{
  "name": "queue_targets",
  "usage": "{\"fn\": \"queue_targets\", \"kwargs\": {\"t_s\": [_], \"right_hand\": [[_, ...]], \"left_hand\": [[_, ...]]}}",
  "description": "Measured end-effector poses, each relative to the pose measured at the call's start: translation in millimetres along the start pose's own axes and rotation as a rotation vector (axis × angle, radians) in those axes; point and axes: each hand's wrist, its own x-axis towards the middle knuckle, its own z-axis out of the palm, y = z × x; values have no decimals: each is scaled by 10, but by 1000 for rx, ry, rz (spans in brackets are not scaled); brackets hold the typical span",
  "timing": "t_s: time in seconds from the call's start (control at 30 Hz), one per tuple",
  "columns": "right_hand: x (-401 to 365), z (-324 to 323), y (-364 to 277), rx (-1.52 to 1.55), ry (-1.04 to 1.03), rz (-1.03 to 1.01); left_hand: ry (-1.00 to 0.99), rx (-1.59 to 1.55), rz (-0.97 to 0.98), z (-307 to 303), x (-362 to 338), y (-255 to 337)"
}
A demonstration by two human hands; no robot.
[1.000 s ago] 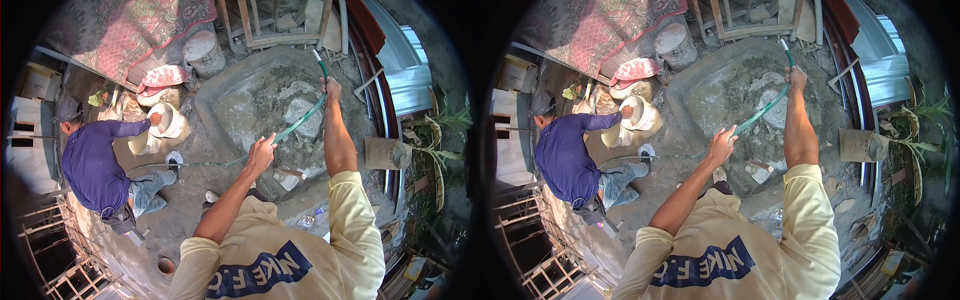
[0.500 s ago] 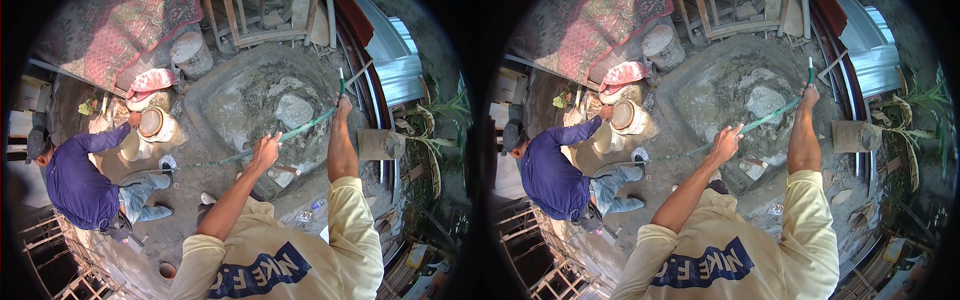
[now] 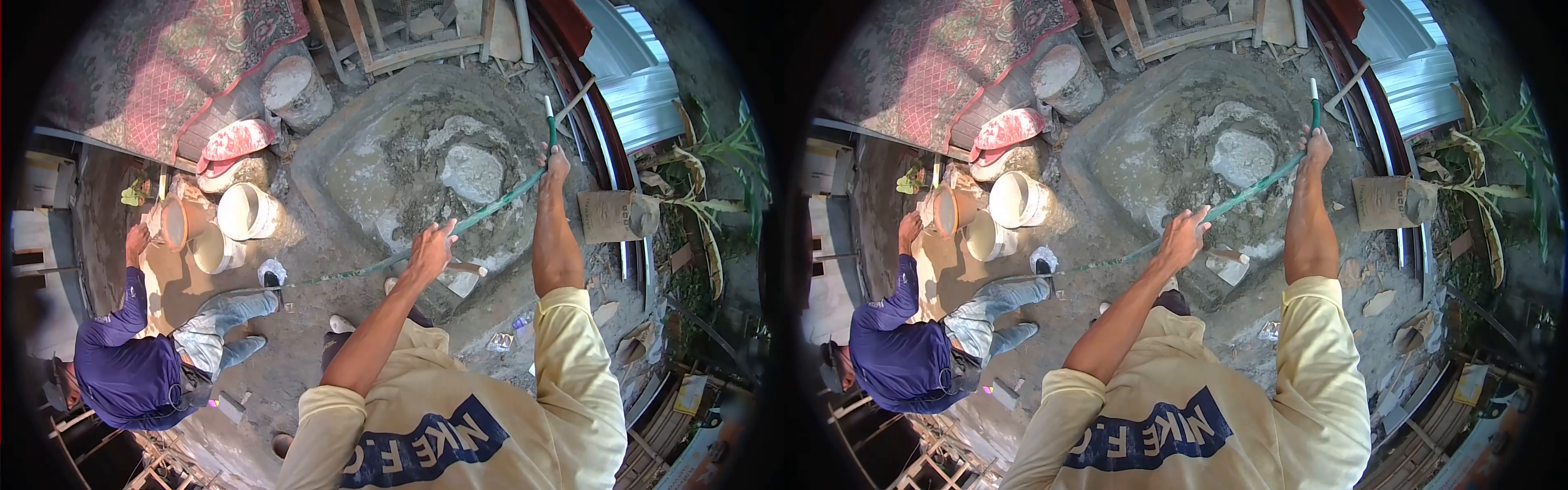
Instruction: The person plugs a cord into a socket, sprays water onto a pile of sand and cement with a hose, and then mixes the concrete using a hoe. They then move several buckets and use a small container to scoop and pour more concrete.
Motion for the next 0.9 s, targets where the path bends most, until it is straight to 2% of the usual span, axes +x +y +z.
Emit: {"fn": "queue_targets", "kwargs": {"t_s": [0.27,0.37,0.47,0.53,0.63,0.77,0.9], "right_hand": [[28,-405,91,9,107,17],[-8,-649,173,-18,174,50],[-104,-866,320,-14,206,88],[-175,-1016,400,-14,221,132],[-260,-1177,483,-17,244,120],[-334,-1211,375,17,246,116],[-306,-1133,122,72,195,59]], "left_hand": [[-63,-2,30,107,12,5],[-29,40,103,166,-47,-23],[-116,-10,60,238,-136,-127],[-49,33,151,328,-208,-219],[-123,20,106,335,-265,-233],[-199,18,72,252,-266,-147],[-117,12,172,236,-174,-68]]}}
